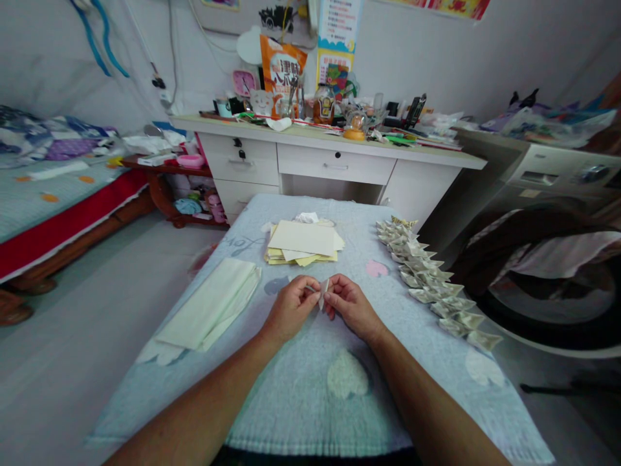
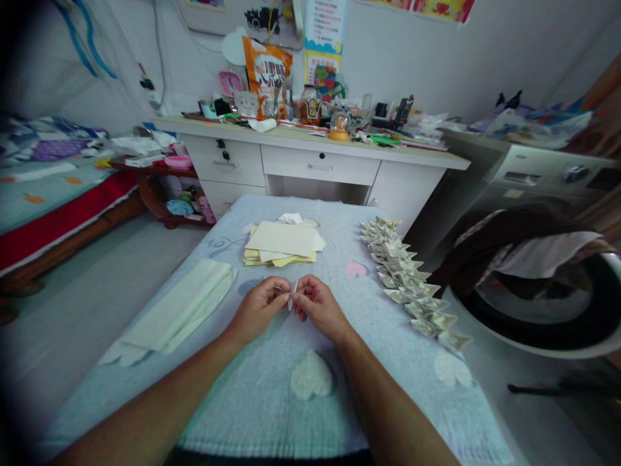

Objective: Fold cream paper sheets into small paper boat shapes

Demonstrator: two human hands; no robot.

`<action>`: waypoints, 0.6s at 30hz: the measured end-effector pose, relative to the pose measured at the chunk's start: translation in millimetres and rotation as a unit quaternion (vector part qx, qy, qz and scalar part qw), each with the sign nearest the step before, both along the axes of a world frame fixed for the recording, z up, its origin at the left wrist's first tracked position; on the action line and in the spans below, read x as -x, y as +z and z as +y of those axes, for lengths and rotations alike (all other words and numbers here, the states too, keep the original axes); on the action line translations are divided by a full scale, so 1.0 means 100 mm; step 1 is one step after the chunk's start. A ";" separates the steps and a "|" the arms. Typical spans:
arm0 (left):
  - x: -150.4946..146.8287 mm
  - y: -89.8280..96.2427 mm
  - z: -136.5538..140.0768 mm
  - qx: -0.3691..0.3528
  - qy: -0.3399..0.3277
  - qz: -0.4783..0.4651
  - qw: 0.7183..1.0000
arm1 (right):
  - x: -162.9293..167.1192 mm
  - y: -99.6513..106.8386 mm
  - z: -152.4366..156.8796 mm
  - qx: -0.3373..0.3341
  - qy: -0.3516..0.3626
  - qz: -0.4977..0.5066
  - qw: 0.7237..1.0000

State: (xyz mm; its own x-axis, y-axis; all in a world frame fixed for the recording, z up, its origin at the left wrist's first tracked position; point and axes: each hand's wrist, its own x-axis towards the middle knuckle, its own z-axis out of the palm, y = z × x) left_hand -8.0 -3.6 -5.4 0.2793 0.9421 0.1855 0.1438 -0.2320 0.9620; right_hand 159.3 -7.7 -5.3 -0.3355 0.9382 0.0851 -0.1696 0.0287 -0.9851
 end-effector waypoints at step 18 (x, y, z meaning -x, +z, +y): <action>0.01 0.06 -0.01 0.009 -0.014 0.000 1.000 | 0.00 -0.01 0.00 -0.028 -0.026 0.002 0.999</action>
